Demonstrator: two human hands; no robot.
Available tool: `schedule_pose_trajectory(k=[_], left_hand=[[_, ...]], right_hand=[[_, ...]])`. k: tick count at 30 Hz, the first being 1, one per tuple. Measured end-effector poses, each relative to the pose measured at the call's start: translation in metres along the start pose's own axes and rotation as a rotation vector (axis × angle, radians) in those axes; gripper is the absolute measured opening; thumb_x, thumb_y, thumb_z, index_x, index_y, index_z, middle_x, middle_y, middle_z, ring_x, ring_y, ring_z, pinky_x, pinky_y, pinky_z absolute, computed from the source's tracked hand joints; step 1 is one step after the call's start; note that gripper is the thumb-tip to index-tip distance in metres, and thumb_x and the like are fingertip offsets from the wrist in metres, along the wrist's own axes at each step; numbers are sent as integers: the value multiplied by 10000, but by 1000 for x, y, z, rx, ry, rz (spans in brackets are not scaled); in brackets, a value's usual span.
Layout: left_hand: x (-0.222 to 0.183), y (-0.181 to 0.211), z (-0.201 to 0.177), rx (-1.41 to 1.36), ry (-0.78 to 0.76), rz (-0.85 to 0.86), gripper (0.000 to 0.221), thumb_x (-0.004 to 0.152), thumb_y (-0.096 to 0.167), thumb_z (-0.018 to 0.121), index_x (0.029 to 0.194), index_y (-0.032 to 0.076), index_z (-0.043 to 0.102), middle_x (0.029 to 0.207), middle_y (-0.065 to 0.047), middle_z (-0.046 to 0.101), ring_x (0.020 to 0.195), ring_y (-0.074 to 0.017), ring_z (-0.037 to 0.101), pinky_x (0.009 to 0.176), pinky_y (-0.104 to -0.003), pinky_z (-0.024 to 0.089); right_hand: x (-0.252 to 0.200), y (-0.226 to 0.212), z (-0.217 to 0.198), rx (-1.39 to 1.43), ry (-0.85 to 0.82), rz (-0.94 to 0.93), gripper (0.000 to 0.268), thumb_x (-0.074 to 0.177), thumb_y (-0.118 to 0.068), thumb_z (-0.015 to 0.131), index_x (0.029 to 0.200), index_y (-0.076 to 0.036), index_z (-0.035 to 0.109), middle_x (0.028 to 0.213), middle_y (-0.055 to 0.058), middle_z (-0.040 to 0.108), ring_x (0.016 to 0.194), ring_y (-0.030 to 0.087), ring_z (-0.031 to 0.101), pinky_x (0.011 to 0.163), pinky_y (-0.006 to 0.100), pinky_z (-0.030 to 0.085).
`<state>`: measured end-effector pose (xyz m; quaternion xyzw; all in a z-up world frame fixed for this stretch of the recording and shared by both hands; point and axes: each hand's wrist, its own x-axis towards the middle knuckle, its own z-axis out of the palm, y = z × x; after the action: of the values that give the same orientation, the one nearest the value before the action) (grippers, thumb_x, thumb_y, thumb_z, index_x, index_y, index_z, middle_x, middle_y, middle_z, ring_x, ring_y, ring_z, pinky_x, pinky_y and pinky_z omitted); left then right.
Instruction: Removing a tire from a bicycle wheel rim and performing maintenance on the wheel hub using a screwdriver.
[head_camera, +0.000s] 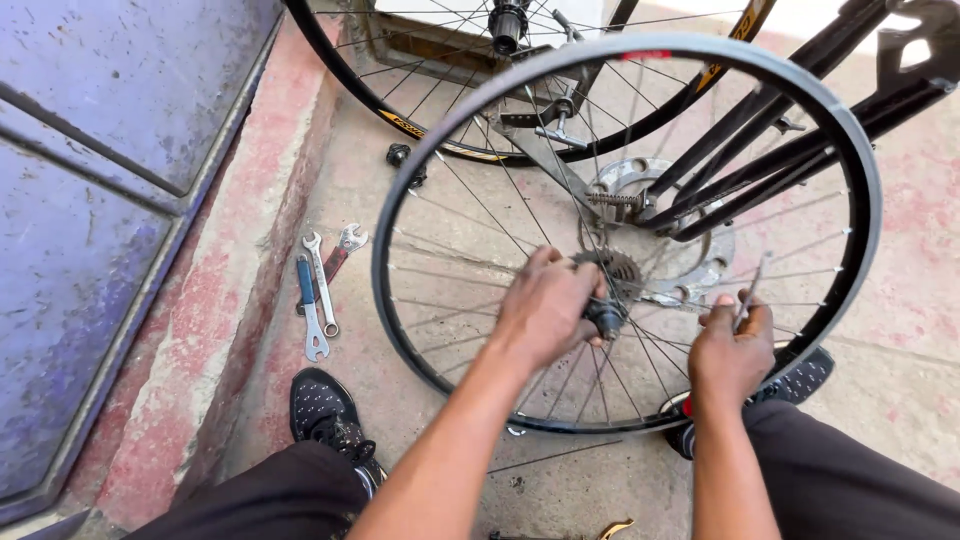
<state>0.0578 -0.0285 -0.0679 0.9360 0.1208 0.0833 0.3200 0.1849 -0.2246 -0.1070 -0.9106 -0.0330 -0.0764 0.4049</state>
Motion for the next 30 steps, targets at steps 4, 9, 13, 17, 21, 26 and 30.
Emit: schedule_pose_trajectory(k=[4, 9, 13, 17, 21, 26, 30], left_hand=[[6, 6, 24, -11, 63, 63, 461, 629, 348, 856, 919, 136, 568, 820, -135, 730, 1062, -274, 655, 1093, -380, 315], [20, 46, 23, 2, 251, 15, 418, 591, 183, 869, 929, 148, 626, 859, -24, 697, 916, -228, 592, 971, -355, 365], [37, 50, 31, 58, 264, 33, 439, 618, 197, 869, 980, 154, 625, 879, 6, 708, 882, -164, 643, 1039, -351, 317], [40, 57, 33, 43, 292, 28, 396, 640, 157, 841, 959, 154, 608, 877, -11, 693, 975, -231, 598, 1014, -370, 336], [42, 59, 40, 92, 315, 10, 434, 599, 190, 843, 946, 160, 585, 863, -4, 676, 955, -217, 575, 978, -356, 353], [49, 43, 66, 420, 409, -5, 120, 901, 143, 479, 891, 108, 593, 734, -81, 696, 808, -240, 643, 924, -369, 413], [47, 58, 71, 416, 402, -38, 304, 685, 330, 782, 845, 112, 644, 679, -57, 709, 705, -204, 649, 903, -327, 407]], right_hand=[[-4, -1, -21, 298, -61, -63, 316, 1065, -135, 486, 1358, -62, 580, 924, 95, 700, 545, 155, 576, 584, 280, 452], [26, -16, -42, 376, -215, -155, 390, 1037, -42, 386, 1406, 45, 478, 1169, 137, 592, 626, 112, 480, 588, 237, 455], [54, -2, -47, 408, -268, -198, 382, 1045, -24, 393, 1414, 29, 475, 1193, 139, 584, 690, 121, 492, 626, 234, 458], [58, -22, -60, 261, -320, -170, 351, 1034, -12, 401, 1361, 0, 528, 1225, 87, 570, 731, 147, 498, 704, 285, 471], [78, -31, -76, 37, -429, -42, 383, 1013, -86, 482, 1390, -53, 541, 1087, 85, 658, 653, 182, 545, 600, 308, 452], [120, -62, -134, -796, -665, -47, 544, 1008, -549, 593, 884, -87, 851, 678, 152, 700, 604, 289, 595, 637, 407, 494], [170, -90, -146, -233, -805, -420, 168, 1036, -25, 671, 1080, 135, 644, 705, 257, 616, 551, 352, 619, 522, 415, 521]])
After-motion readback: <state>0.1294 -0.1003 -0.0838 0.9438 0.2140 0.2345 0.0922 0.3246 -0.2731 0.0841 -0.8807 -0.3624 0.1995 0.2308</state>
